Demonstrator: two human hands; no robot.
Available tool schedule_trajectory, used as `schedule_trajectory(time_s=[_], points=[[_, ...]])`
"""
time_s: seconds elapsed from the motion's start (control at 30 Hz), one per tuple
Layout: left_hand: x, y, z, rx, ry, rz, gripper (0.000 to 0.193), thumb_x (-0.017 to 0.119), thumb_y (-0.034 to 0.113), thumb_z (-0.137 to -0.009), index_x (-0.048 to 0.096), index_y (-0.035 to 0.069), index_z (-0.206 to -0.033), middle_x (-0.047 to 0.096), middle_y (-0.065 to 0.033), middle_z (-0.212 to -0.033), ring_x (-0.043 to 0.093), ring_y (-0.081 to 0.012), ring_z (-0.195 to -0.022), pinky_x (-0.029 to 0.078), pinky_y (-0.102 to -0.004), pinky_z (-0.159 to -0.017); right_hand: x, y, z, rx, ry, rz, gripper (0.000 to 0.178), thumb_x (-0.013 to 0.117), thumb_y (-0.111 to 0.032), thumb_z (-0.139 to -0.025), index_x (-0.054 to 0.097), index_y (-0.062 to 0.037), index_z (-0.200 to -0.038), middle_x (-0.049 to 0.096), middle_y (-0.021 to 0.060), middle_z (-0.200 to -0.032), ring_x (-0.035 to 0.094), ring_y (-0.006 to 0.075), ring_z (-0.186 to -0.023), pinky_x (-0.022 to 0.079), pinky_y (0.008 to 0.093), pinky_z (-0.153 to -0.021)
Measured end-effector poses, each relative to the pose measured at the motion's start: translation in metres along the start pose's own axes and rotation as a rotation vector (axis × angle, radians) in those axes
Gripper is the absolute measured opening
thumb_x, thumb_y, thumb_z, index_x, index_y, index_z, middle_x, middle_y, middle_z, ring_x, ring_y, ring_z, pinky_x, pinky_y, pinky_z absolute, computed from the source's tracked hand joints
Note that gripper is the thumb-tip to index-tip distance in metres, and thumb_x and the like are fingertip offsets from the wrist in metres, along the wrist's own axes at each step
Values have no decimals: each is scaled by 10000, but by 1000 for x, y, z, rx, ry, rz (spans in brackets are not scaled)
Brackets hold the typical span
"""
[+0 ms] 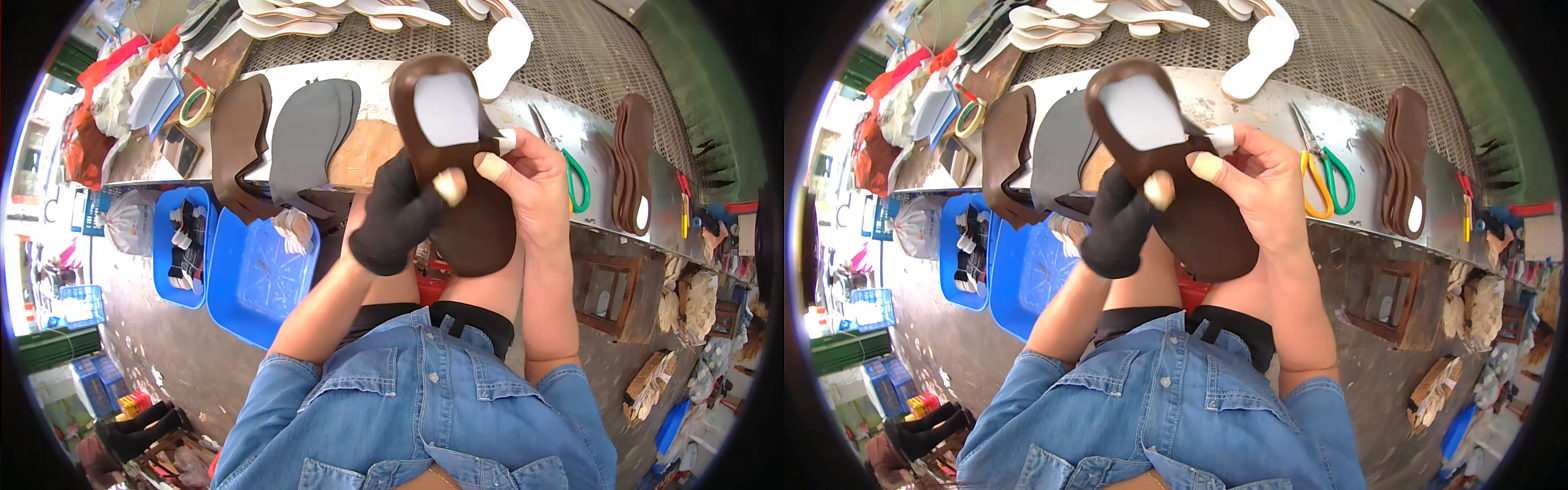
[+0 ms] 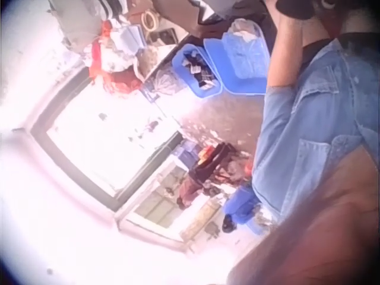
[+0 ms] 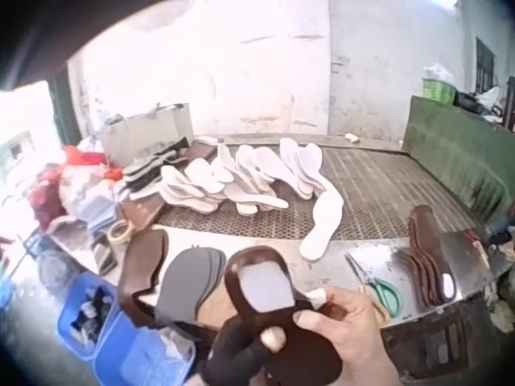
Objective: Applying adhesive and assembling shoe components.
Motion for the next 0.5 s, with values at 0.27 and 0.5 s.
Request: schedule_trajectory(time_s=[0.27, 0.5], points=[[-8, -9, -9, -32, 279, 151, 316, 477, 298, -974, 551, 8, -1074, 609, -29, -916, 549, -74, -792, 450, -228, -680, 40, -31, 32, -633, 113, 823, 155, 716, 27, -691, 657, -12, -829, 547, 70, -737, 541, 243, -715, 456, 335, -632], [-9, -11, -3, -64, 177, -13, 427, 517, 183, -894, 441, -28, -1257, 587, -92, -1061, 569, -158, -977, 464, -287, -842, -1, -17, 21, -224, 238, 428, 91, 679, -64, -800, 656, 14, -839, 615, 16, -734, 538, 56, -659, 428, 215, -602]])
Point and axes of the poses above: each hand's wrist, its own z-axis away from the middle knuckle, its own x-axis out of the palm, y = z × x, the point moved 7 cm from there along -z, towards the middle knuckle
